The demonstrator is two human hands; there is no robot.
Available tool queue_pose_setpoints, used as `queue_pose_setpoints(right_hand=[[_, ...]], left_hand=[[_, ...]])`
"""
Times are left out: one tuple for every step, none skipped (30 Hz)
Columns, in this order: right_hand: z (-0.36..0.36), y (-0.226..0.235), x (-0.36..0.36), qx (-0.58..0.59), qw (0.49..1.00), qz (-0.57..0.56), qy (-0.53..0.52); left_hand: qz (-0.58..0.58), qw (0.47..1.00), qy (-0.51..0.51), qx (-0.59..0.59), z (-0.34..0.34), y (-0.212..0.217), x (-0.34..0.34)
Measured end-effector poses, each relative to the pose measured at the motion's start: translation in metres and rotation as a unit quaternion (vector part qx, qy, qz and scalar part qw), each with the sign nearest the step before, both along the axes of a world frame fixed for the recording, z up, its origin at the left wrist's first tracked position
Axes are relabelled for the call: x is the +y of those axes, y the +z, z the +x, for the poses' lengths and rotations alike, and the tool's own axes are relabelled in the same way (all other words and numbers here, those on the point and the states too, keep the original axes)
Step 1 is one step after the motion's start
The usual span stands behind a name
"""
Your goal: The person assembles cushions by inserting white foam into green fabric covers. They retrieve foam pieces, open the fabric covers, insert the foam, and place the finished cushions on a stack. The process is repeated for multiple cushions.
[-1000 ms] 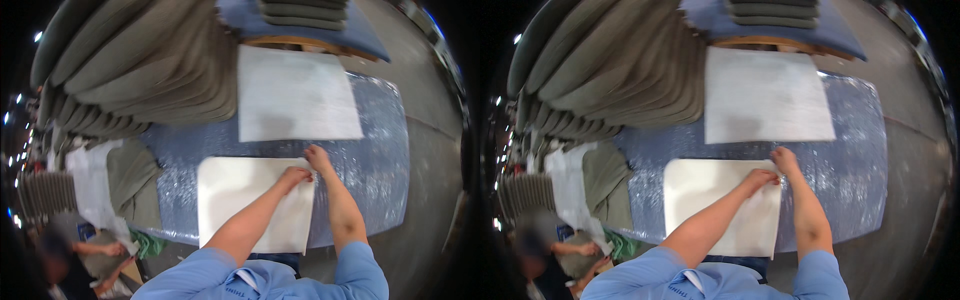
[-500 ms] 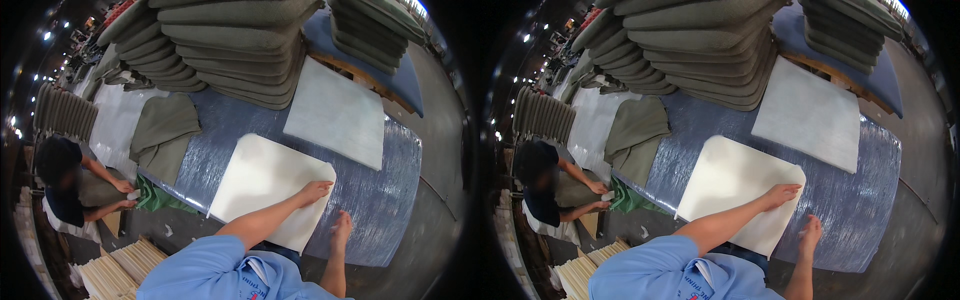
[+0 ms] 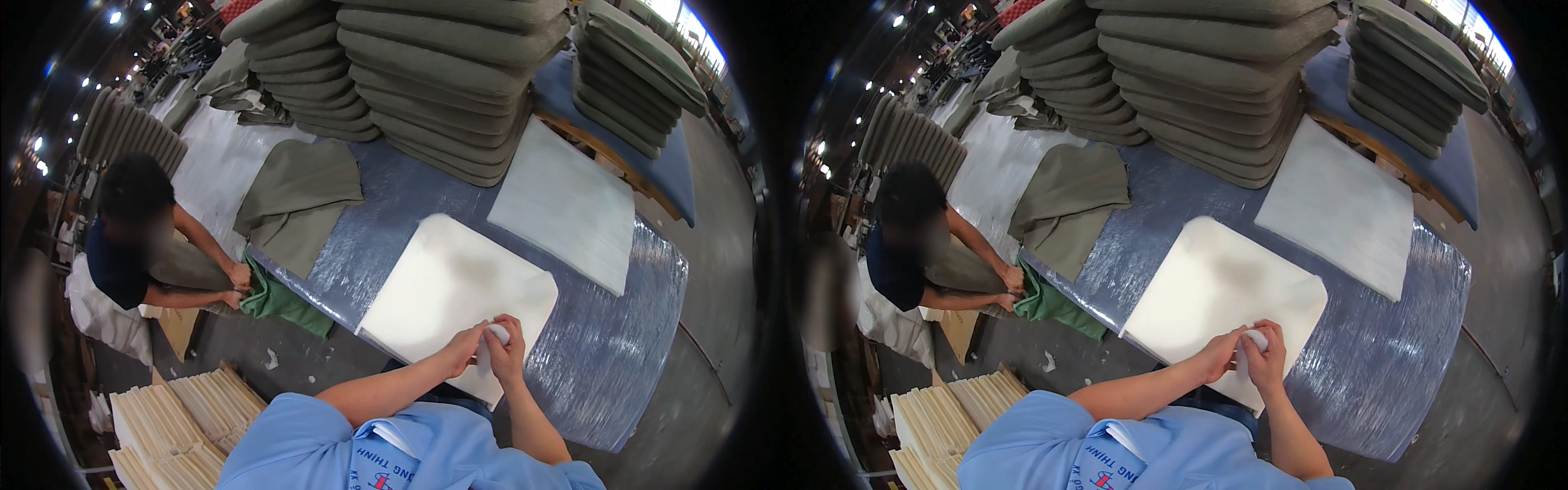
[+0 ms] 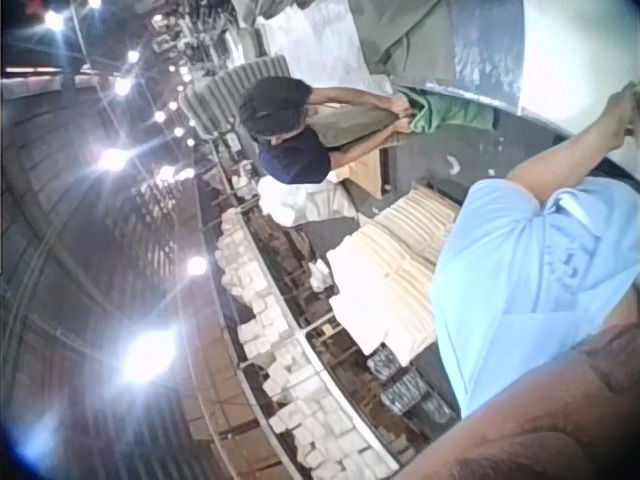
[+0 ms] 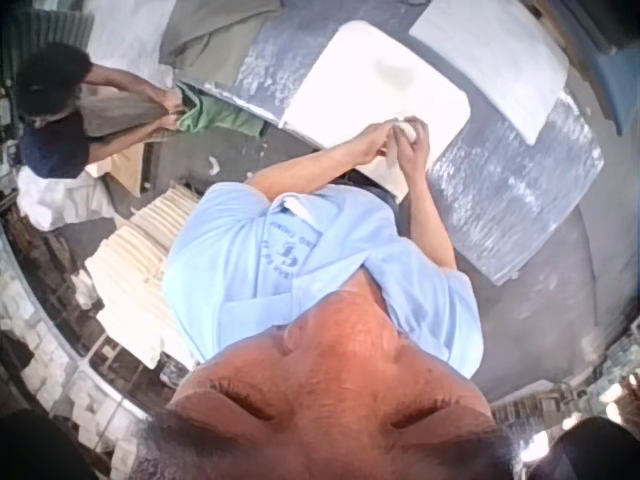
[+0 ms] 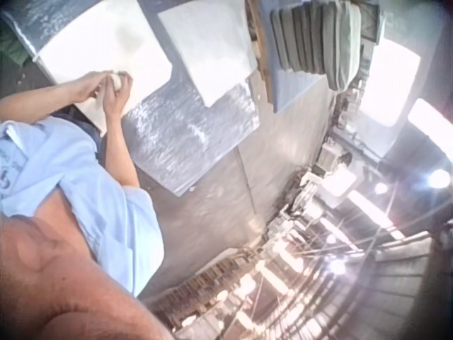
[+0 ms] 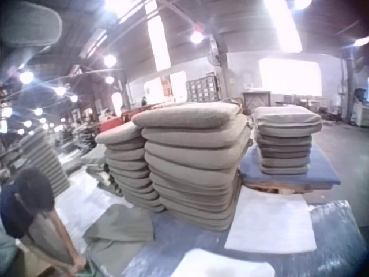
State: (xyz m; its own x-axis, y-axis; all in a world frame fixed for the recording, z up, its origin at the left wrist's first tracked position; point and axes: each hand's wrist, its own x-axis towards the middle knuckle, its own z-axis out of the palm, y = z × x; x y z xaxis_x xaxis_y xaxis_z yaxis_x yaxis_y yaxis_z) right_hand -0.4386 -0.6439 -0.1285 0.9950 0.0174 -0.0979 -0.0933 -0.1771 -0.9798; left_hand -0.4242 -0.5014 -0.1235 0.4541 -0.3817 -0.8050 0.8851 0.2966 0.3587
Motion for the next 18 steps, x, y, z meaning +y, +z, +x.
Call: queue_pose_setpoints(right_hand=[[0.007,0.001,0.014,0.02,0.996,0.085,-0.017],[0.016,0.004,0.029,0.035,0.991,0.126,-0.027],[0.029,0.001,0.036,0.054,0.988,0.144,-0.031],[0.043,-0.003,0.045,0.072,0.984,0.162,-0.036],[0.055,-0.014,0.051,0.093,0.979,0.177,-0.049],[0.071,-0.033,0.054,0.021,0.997,0.038,-0.067],[0.089,-0.031,0.074,0.036,0.999,-0.001,-0.033],[0.111,-0.025,0.097,0.048,0.998,-0.042,-0.002],[0.129,-0.03,0.108,0.087,0.996,-0.026,0.024],[0.145,-0.04,0.118,0.123,0.991,-0.009,0.049],[0.161,-0.049,0.127,0.16,0.984,0.01,0.074],[0.175,-0.053,0.138,0.187,0.98,0.043,0.055],[0.188,-0.056,0.15,0.216,0.973,0.076,0.036],[0.197,-0.06,0.161,0.242,0.964,0.109,0.02],[0.204,-0.065,0.168,0.261,0.958,0.118,0.017],[0.21,-0.069,0.175,0.278,0.952,0.127,0.013],[0.216,-0.073,0.186,0.296,0.945,0.137,0.023],[0.218,-0.077,0.19,0.287,0.952,0.097,0.04]], left_hand=[[0.035,0.998,-0.04,-0.038,0.004,-0.002,0.01],[0.071,0.992,-0.075,-0.078,0.009,-0.011,0.023],[0.104,0.981,-0.115,-0.118,0.016,-0.019,0.034],[0.208,0.943,-0.12,-0.232,0.023,-0.027,0.049],[0.3,0.882,-0.128,-0.341,0.031,-0.034,0.063],[0.379,0.798,-0.135,-0.448,0.044,-0.04,0.078],[0.381,0.827,-0.112,-0.398,0.067,-0.054,0.109],[0.41,0.836,-0.054,-0.36,0.091,-0.066,0.137],[0.425,0.816,-0.008,-0.393,0.116,-0.068,0.156],[0.428,0.811,0.03,-0.398,0.143,-0.07,0.169],[0.429,0.807,0.013,-0.406,0.168,-0.069,0.178],[0.432,0.802,-0.003,-0.413,0.192,-0.068,0.184],[0.397,0.817,-0.016,-0.419,0.213,-0.069,0.186],[0.362,0.829,-0.027,-0.425,0.232,-0.068,0.187],[0.323,0.842,-0.036,-0.43,0.248,-0.071,0.185],[0.291,0.867,-0.06,-0.4,0.261,-0.074,0.181],[0.267,0.889,-0.073,-0.365,0.271,-0.083,0.184],[0.236,0.909,-0.094,-0.331,0.28,-0.091,0.183]])
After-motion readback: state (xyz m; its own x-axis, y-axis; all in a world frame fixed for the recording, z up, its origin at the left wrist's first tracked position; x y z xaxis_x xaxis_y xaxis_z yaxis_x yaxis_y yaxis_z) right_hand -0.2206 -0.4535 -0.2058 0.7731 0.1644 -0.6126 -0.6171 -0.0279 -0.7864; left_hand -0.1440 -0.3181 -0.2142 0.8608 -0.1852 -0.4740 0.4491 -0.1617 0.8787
